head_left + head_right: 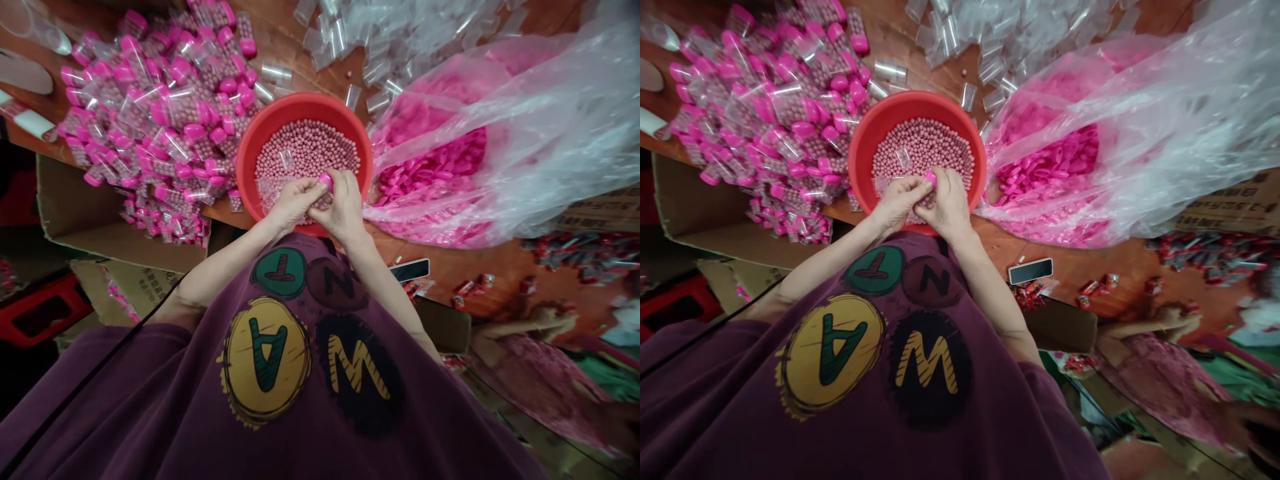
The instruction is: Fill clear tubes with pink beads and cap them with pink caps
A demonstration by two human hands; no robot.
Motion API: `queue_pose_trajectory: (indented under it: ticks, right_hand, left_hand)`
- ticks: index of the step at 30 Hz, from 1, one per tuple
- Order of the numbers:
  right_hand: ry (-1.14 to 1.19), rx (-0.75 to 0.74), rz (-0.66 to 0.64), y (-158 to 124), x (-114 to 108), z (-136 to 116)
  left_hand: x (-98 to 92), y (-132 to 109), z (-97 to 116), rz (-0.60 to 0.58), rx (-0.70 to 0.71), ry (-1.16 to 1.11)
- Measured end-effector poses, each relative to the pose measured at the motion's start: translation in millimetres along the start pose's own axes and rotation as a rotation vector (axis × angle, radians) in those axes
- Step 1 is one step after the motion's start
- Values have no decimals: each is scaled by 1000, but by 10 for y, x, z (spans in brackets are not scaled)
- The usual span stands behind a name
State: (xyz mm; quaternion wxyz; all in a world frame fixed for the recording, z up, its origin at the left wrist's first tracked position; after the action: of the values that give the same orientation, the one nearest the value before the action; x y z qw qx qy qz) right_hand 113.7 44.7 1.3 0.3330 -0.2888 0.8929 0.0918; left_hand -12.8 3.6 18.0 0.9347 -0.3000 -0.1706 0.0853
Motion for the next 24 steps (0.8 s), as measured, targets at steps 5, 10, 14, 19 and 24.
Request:
queue_pose_trajectory:
  ticks: [5,10,14,19,24]
  right_hand:
    - [-43,0,7,86,171,165]
    - [-19,81,-53,73,424,167]
    - [-33,110,-89,65,474,69]
    - [45,72,-255,296,610,5]
    - [114,215,-218,797,875,237]
  left_hand:
    - [-114,153,-165,22,20,64]
    - [-281,210,-366,134,-10,53]
    - [-371,177,-397,140,-11,55]
    - [-674,196,-318,230,-34,156]
    - [-1638,199,140,574,259,363]
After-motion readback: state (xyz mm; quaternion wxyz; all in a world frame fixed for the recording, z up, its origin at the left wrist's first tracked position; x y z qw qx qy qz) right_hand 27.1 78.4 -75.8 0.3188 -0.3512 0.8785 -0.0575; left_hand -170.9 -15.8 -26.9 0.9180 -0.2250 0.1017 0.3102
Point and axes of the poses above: each hand's wrist, its own y-axis towards the middle knuckle, its own x-axis out of the palm, z = x × y, the point moved 4 cm from there along y, towards the middle knuckle, and after that the axes turned 7 degrees about y, right-handed, at the moved point
